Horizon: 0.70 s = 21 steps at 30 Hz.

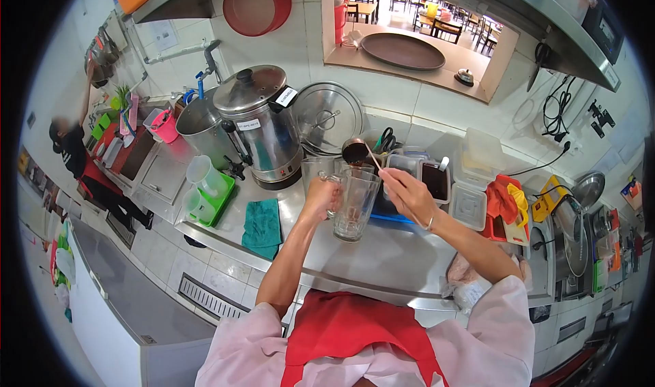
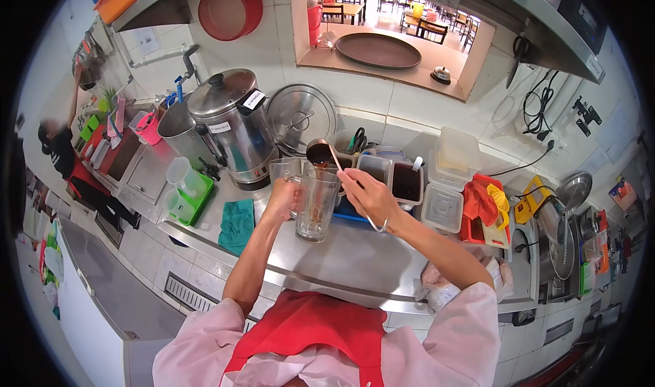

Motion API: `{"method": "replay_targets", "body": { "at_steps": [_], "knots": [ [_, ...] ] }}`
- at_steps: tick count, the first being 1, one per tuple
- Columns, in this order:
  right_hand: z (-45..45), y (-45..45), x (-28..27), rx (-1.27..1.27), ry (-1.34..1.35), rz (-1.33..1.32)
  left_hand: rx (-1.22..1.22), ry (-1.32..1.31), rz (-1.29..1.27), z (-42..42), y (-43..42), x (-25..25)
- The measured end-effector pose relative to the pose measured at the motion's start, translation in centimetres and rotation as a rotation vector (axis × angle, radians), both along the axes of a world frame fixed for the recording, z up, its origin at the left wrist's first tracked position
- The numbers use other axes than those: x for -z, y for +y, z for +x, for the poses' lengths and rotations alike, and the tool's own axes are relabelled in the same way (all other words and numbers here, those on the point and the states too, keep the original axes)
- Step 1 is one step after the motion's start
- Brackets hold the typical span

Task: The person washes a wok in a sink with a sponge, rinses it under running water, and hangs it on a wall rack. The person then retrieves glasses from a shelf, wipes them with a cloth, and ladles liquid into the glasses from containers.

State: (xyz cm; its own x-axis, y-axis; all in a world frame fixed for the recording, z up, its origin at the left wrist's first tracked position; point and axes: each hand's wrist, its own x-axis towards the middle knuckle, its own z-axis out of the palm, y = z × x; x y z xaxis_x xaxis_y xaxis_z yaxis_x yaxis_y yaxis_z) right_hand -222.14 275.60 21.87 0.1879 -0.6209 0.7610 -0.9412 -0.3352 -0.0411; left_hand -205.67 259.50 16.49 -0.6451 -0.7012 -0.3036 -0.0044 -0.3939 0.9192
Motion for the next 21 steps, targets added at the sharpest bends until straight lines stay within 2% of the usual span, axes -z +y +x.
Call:
{"method": "replay_targets", "body": {
  "at_steps": [6,8,9,11,12,14,15,16,18,21],
  "knots": [
    [-1.2,0.8,1.6,-0.080,0.138,-0.152,-0.041,0.038,0.039,0.2,0.1,-0.2],
    [-1.0,0.5,2.3,-0.025,-0.190,-0.162,-0.077,0.055,0.012,0.3,0.3,0.3],
    [-1.3,0.0,2.9,-0.026,-0.188,-0.163,-0.078,0.057,0.011,0.4,0.5,0.9],
    [-1.5,-1.0,3.7,0.100,-0.765,-0.069,-0.215,0.104,-0.028,0.8,1.0,2.2],
    [-1.4,-1.2,3.5,0.101,-0.766,-0.070,-0.213,0.103,-0.029,0.9,1.5,2.7],
    [-1.1,-1.4,3.1,0.181,-0.761,0.095,-0.462,0.077,-0.262,1.1,2.6,3.6],
    [-1.4,-1.8,4.2,0.195,-0.589,0.141,-0.518,0.033,-0.360,1.2,2.6,4.1],
    [-1.3,-1.9,4.7,0.195,-0.590,0.145,-0.518,0.030,-0.357,1.3,2.5,4.6],
    [-0.7,-2.0,5.7,0.192,-0.138,0.204,-0.641,-0.114,-0.580,1.4,2.4,5.0],
    [-0.5,-2.1,7.1,0.175,-0.034,0.310,-0.684,-0.247,-0.629,1.5,2.2,4.8]
  ]
}}
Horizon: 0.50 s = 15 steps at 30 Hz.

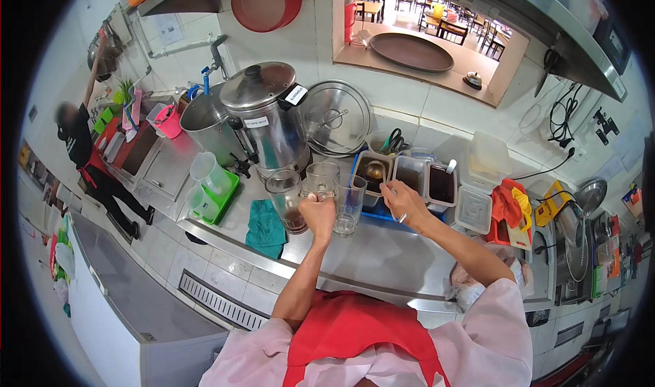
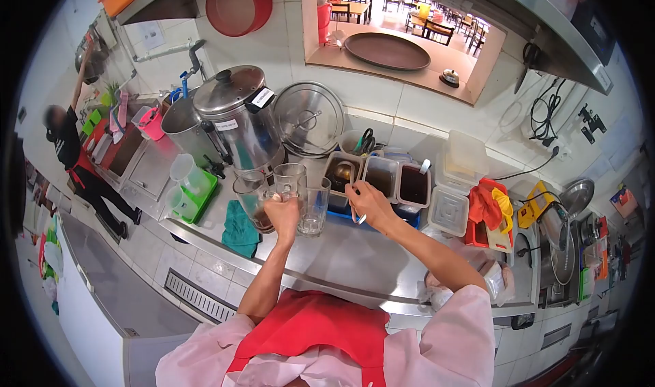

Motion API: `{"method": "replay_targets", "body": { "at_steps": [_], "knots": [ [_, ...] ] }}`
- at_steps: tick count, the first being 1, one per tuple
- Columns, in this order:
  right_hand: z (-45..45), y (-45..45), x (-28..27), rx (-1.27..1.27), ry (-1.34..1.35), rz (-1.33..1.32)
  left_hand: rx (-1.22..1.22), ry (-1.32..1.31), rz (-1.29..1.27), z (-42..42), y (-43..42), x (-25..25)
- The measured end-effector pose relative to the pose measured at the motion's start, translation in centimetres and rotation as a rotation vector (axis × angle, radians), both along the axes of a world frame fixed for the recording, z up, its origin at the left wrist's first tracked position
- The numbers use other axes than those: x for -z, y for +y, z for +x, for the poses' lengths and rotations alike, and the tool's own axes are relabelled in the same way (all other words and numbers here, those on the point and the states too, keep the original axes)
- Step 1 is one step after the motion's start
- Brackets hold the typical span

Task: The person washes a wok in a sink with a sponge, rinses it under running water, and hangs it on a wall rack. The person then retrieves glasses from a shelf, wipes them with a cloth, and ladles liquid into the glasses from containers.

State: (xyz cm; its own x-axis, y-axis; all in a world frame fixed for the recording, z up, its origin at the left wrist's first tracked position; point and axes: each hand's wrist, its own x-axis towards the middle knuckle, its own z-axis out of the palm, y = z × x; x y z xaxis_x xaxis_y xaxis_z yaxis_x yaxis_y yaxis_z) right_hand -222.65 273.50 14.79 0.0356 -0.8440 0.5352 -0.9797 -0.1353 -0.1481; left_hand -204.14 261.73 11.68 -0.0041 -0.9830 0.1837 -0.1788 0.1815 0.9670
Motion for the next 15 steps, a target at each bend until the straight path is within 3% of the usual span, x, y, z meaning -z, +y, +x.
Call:
{"method": "replay_targets", "body": {
  "at_steps": [5,7,8,9,11,15],
  "knots": [
    [0.5,-1.3,-1.9,0.008,-0.091,0.209,-0.033,-0.151,-0.008,-0.3,-1.2,-0.1],
    [0.0,-2.9,-2.5,0.079,-0.355,0.094,-0.022,-0.194,-0.001,-0.5,-1.8,0.3],
    [-1.2,-3.8,-1.9,0.111,-0.145,0.073,0.002,-0.230,0.006,-0.5,-1.9,-0.1],
    [-1.6,-4.5,-2.9,0.111,-0.144,0.074,0.025,-0.267,0.014,-0.5,-2.0,-0.5],
    [-2.6,-5.7,-5.3,0.151,-0.385,0.092,0.085,-0.299,0.041,-0.3,-2.0,-1.6],
    [-2.5,-6.1,-10.2,0.211,-0.534,0.211,0.200,-0.401,0.092,-0.5,-2.2,-2.9]
  ]
}}
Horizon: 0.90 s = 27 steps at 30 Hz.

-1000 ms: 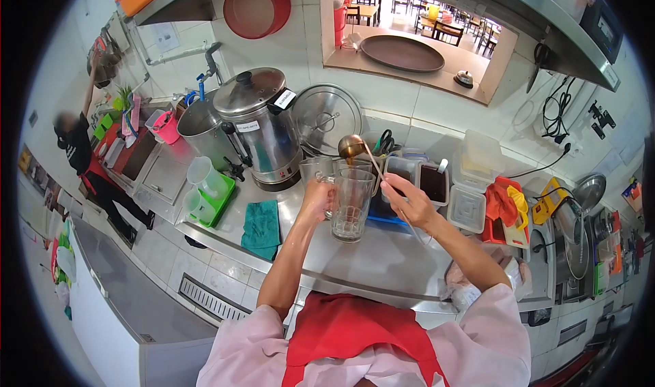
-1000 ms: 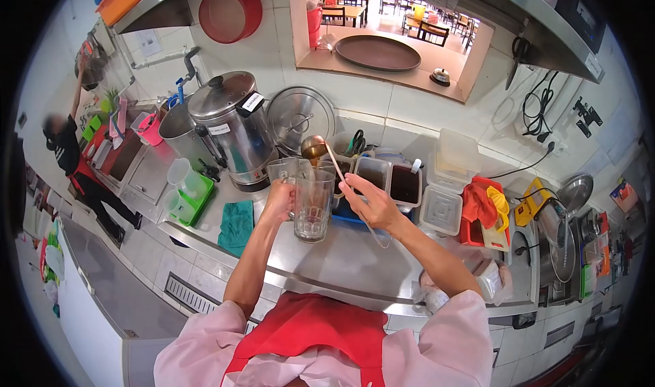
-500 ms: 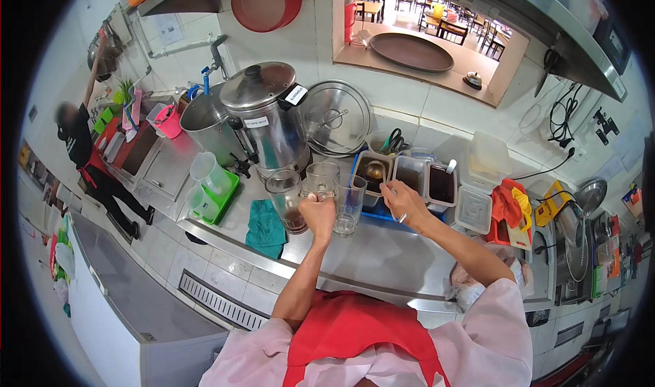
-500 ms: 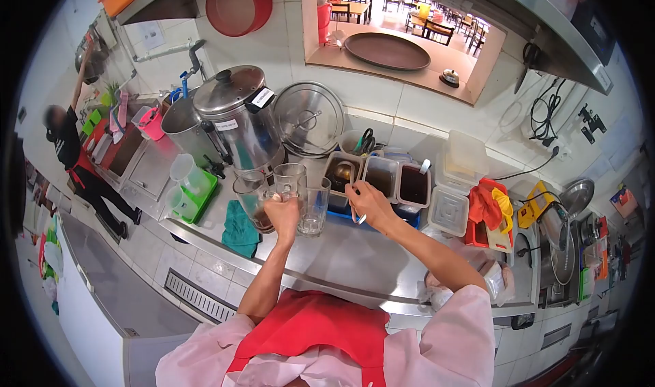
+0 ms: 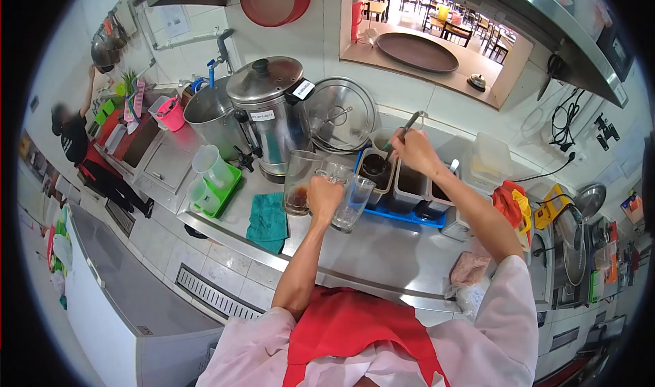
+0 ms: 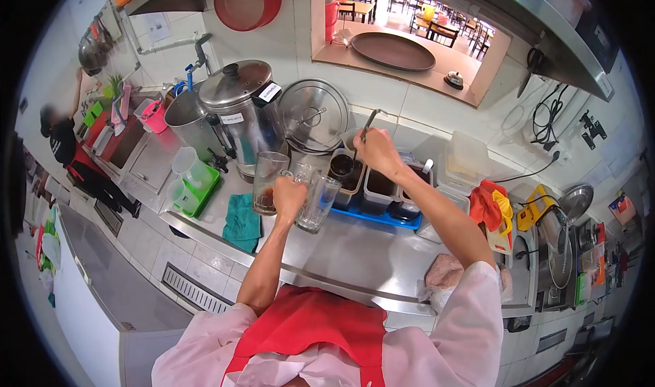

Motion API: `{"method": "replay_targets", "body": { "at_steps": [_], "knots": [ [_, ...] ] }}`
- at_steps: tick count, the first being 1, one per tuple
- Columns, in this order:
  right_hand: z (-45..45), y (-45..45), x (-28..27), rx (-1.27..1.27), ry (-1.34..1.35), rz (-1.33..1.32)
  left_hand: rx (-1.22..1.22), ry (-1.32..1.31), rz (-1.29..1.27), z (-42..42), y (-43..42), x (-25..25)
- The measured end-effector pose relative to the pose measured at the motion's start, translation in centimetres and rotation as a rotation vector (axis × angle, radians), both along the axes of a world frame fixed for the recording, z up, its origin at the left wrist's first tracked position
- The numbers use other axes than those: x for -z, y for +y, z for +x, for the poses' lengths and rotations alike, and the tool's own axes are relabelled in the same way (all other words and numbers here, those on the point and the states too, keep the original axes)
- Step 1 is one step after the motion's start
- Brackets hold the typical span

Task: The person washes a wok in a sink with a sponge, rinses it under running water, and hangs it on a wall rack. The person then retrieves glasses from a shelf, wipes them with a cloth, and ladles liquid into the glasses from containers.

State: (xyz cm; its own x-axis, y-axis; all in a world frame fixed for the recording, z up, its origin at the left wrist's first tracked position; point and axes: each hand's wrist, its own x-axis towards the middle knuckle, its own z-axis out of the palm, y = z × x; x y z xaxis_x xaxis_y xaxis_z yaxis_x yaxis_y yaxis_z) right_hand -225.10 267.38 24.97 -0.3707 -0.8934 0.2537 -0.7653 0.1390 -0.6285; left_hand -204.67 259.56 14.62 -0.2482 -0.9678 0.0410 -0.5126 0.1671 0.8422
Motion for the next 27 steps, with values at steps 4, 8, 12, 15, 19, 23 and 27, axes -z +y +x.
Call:
{"method": "replay_targets", "body": {
  "at_steps": [4,8,12,15,19,23,27],
  "knots": [
    [1.8,1.4,-2.9,-0.043,0.050,-0.075,-0.011,-0.049,-0.003,-1.1,-0.1,0.0],
    [5.0,4.7,-1.5,-0.141,0.342,-0.280,-0.025,0.030,0.018,-1.9,-0.4,0.0],
    [8.1,8.2,1.9,-0.166,0.309,-0.276,-0.032,0.226,0.092,-2.0,-1.8,1.4],
    [8.9,9.4,5.9,-0.183,0.393,-0.452,-0.042,0.387,0.221,-2.0,-2.3,1.9],
    [9.5,9.9,11.4,-0.154,0.435,-0.577,-0.034,0.505,0.363,-1.4,-1.6,0.3],
    [9.9,8.9,14.7,-0.097,0.392,-0.678,-0.017,0.539,0.382,-1.3,-1.6,1.1],
    [9.6,7.8,17.4,-0.021,0.205,-0.737,-0.007,0.579,0.371,0.3,-1.6,2.6]
  ]
}}
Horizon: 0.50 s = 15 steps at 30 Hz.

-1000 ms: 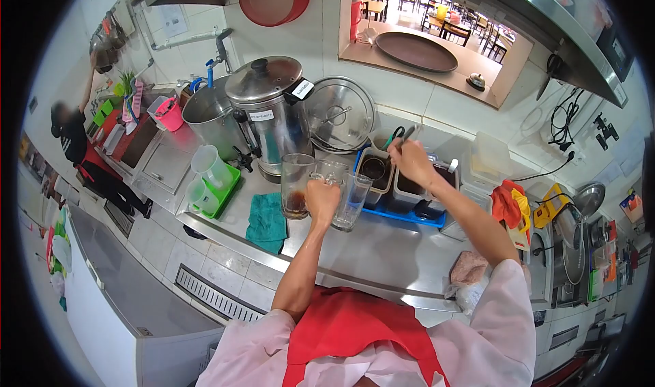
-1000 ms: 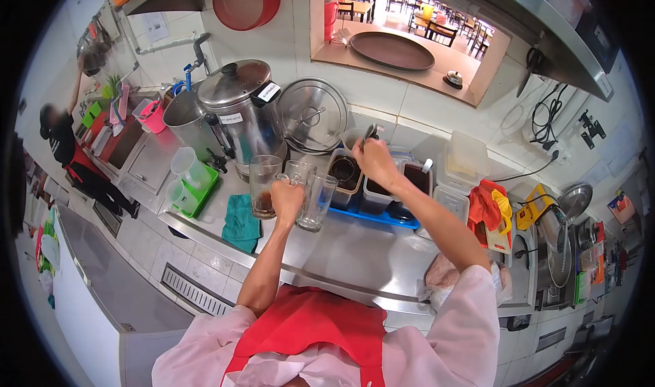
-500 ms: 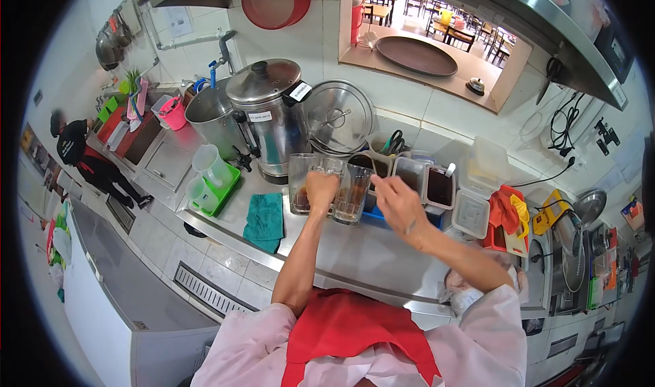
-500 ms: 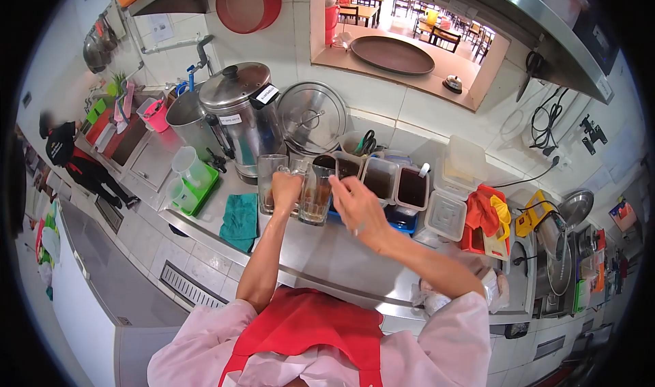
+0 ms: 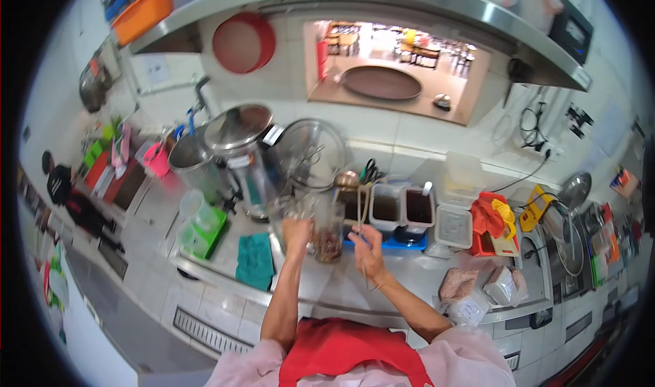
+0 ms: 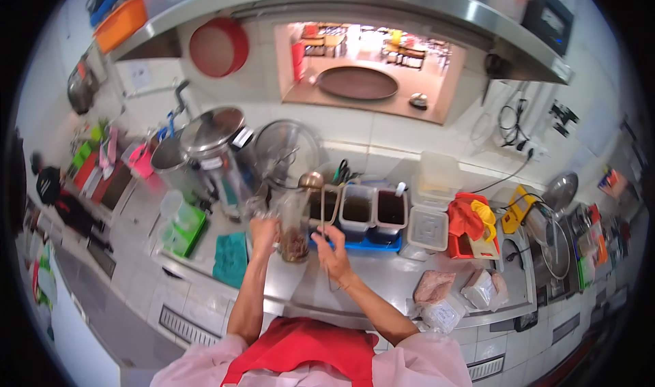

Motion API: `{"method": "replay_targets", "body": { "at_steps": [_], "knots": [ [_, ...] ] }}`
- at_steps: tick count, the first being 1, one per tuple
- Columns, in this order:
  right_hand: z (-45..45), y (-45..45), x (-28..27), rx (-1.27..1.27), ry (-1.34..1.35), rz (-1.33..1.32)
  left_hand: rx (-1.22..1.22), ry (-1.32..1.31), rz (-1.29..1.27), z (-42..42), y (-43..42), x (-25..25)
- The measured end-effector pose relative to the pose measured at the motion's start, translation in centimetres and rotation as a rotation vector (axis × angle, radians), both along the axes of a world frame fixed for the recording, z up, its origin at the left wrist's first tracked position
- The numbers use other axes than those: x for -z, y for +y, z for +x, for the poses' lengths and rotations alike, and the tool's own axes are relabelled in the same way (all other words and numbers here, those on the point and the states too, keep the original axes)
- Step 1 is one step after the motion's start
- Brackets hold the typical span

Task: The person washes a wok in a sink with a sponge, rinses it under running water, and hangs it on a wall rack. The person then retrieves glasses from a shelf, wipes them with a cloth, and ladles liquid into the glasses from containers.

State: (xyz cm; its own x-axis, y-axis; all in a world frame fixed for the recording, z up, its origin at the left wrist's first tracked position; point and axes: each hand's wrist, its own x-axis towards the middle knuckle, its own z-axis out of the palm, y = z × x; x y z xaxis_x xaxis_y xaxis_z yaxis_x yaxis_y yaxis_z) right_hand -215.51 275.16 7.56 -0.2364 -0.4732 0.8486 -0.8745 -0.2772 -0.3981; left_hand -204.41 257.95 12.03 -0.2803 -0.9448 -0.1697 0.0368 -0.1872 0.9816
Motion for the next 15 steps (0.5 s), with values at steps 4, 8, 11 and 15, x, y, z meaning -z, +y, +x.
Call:
{"method": "replay_targets", "body": {
  "at_steps": [4,8,11,15],
  "knots": [
    [0.7,0.4,3.1,0.085,0.062,0.198,0.008,0.093,0.045,3.4,1.3,0.7],
    [2.4,0.5,7.3,0.134,0.052,0.340,0.012,0.080,0.043,7.4,2.2,0.8],
    [3.6,0.4,8.7,0.248,0.197,0.443,-0.007,0.114,0.078,10.0,3.1,0.2],
    [4.2,-0.4,11.4,0.338,0.322,0.530,0.021,0.119,0.094,12.4,4.1,0.0]
  ]
}}
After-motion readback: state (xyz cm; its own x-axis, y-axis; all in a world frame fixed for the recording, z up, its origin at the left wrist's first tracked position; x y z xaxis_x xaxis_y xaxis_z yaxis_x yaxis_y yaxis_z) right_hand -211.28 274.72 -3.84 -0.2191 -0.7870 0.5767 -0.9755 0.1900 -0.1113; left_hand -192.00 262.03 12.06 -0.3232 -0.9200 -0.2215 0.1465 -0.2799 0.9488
